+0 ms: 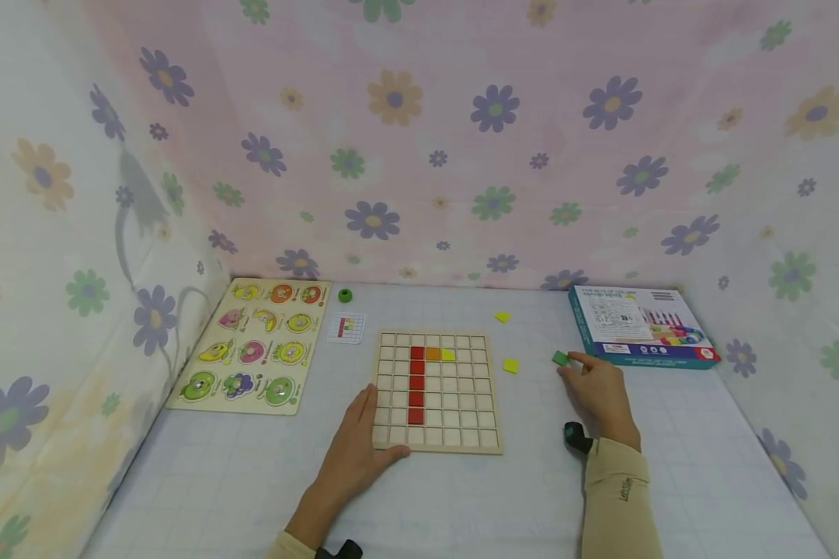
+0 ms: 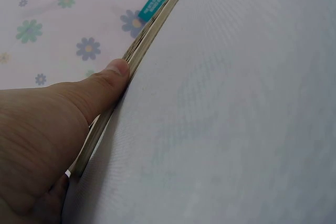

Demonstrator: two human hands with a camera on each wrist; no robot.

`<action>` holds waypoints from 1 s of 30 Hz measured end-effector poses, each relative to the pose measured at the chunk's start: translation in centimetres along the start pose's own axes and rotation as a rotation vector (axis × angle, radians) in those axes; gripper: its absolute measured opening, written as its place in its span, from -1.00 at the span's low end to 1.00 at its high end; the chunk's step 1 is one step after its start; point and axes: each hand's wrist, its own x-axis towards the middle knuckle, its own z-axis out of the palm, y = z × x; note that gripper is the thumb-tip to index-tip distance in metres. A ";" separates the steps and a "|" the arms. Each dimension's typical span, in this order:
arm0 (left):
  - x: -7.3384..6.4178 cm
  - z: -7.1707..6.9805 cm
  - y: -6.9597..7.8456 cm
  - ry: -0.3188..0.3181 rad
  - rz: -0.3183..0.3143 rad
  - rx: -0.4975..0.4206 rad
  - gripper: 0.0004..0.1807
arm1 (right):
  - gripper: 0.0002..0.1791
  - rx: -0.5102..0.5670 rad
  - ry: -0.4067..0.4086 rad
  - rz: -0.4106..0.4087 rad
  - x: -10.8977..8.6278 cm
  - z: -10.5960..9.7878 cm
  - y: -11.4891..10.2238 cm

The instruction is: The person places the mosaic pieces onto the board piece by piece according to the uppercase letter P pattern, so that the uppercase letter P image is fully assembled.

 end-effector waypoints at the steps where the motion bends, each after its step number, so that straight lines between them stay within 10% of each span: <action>1: 0.0 0.0 0.0 0.001 0.001 -0.001 0.35 | -0.31 -0.005 0.002 -0.003 0.0 0.0 -0.1; 30: -0.1 0.1 0.0 -0.007 -0.014 -0.015 0.36 | -0.44 -0.053 0.034 -0.104 -0.6 0.3 -2.2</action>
